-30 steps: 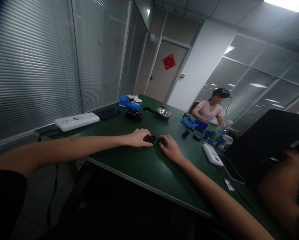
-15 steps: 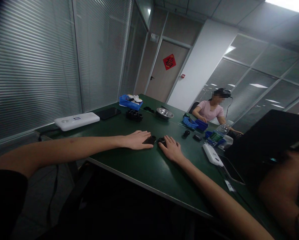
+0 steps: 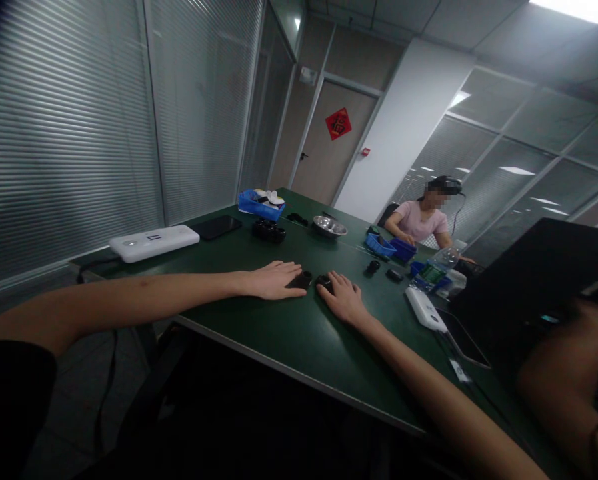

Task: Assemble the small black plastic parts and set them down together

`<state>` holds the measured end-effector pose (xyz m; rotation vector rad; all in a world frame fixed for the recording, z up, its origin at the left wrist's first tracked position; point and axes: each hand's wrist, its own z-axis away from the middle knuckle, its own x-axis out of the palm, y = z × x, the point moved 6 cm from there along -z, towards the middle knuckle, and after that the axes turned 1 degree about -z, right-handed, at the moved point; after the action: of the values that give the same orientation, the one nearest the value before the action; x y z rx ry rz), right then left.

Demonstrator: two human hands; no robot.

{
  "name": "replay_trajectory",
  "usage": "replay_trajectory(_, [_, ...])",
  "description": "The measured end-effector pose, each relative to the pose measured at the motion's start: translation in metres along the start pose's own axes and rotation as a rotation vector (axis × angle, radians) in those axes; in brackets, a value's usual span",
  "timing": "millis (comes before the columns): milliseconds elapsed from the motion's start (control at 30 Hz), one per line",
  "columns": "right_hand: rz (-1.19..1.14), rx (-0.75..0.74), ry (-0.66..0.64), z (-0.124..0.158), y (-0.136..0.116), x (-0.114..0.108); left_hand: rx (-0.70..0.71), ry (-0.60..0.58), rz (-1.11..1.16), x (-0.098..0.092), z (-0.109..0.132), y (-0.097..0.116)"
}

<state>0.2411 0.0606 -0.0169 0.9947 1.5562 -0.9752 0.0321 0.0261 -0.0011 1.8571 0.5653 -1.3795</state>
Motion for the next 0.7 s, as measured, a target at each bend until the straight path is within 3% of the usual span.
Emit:
replay_trajectory(333, [-0.056,-0.028,0.070,0.002,-0.003,-0.009,0.024,-0.005,-0.093,0.000,0.000,0.002])
replay_trajectory(500, [-0.177,-0.163,0.218,0.010,-0.013,-0.027,0.033,-0.004,-0.130,0.000,0.000,0.003])
replay_trajectory(700, [-0.246,-0.289,0.231,0.014,-0.023,-0.034,0.034,0.001,-0.131,0.000,0.001,0.003])
